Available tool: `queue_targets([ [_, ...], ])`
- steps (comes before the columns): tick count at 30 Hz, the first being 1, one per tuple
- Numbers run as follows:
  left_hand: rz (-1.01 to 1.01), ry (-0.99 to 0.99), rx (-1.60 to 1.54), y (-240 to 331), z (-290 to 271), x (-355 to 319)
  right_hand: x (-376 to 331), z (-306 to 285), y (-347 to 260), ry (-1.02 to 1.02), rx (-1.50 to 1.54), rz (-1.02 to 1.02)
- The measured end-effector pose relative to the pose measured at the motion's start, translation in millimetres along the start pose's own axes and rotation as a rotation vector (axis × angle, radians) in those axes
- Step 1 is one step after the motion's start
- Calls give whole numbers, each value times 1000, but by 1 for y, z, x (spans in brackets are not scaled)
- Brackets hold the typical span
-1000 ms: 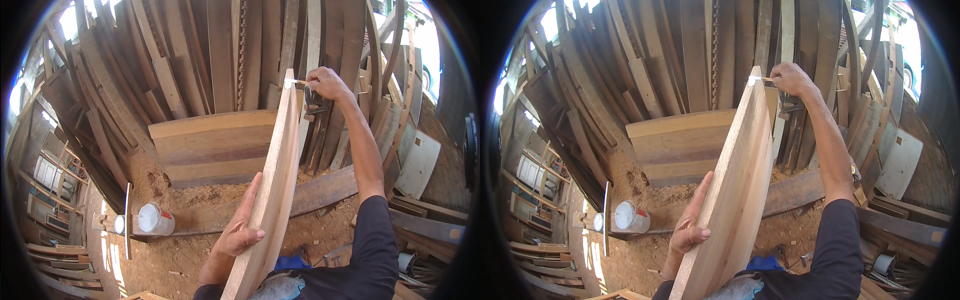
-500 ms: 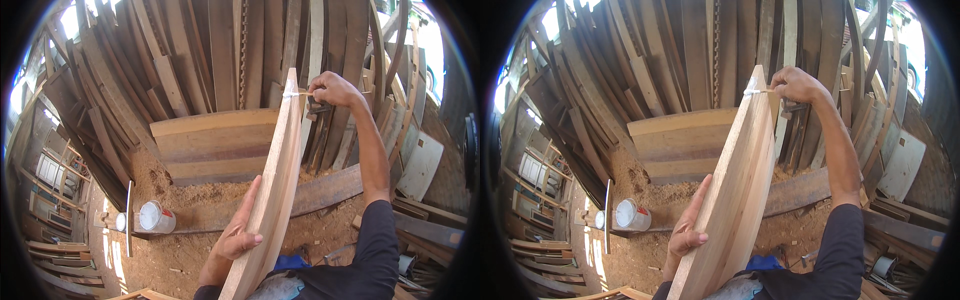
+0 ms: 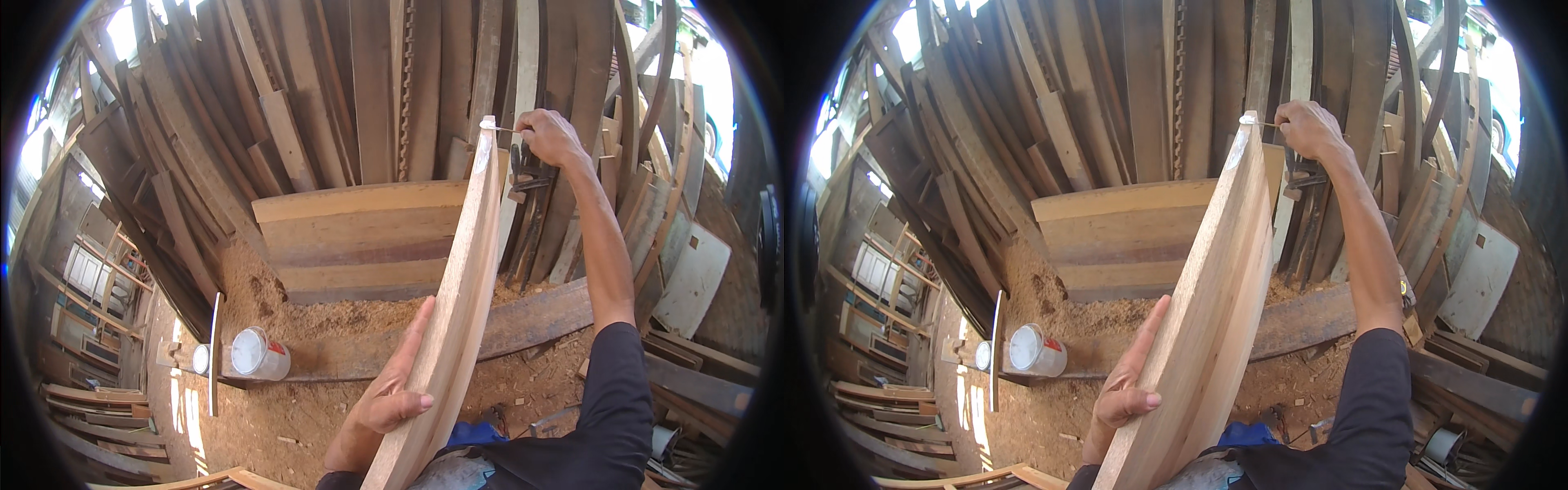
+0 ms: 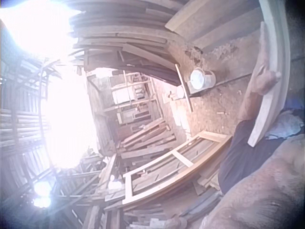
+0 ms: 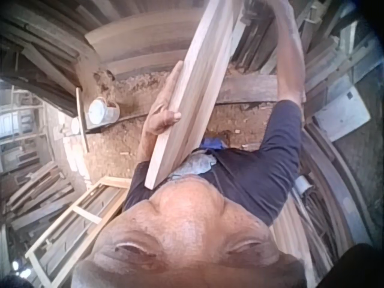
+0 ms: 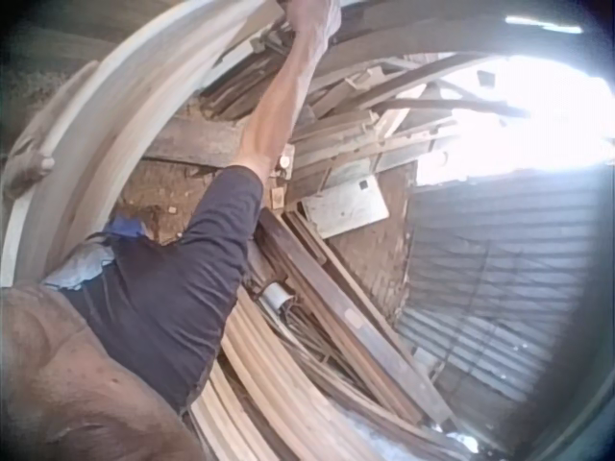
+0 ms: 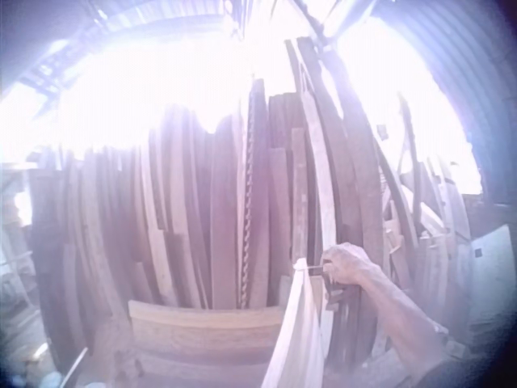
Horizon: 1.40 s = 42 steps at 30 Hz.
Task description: The person applies a white substance from a bucket to the edges of wooden boards using a small brush, handling both a long thin board and a large square panel.
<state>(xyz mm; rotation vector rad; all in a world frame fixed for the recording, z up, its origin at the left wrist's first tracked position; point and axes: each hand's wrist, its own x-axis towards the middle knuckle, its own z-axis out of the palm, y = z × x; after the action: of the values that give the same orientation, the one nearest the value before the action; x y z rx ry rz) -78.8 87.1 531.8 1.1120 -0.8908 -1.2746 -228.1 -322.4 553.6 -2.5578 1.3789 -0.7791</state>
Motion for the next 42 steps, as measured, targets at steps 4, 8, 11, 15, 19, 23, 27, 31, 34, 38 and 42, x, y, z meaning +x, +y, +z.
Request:
queue_targets([
  [4, -21, 15, -46, 3, 6, 1, -1, -9, 14, 64, 73, -87],
  [8, -28, 8, -59, 6, 6, 0, 28, 6, 25, 49, 107, 4],
  [11, -34, 12, -104, 1, 7, -1, 46, 20, 39, 3, 182, -52],
  [15, -59, 31, -111, 6, 10, -1, 49, 16, 41, -133, 219, -75],
  [19, -36, -67, -89, 3, 2, -2, 36, 3, 29, -202, 216, -76],
  [23, -49, -40, -93, 2, 1, -3, 23, -10, 21, -305, 222, -77],
  [27, -49, -25, -98, -1, -4, -2, 5, -16, 14, -384, 338, -75],
  [31, -50, 53, -152, 0, -3, -4, 2, -17, 15, -383, 417, -103],
  [34, -31, 44, -161, 3, 1, -3, 16, -9, 22, -410, 401, -122],
  [38, -45, 47, -207, 1, 7, -3, 36, 4, 32, -157, 188, -73],
  [42, -52, 12, -246, 3, -1, 0, 34, 7, 35, -26, 372, -119],
])
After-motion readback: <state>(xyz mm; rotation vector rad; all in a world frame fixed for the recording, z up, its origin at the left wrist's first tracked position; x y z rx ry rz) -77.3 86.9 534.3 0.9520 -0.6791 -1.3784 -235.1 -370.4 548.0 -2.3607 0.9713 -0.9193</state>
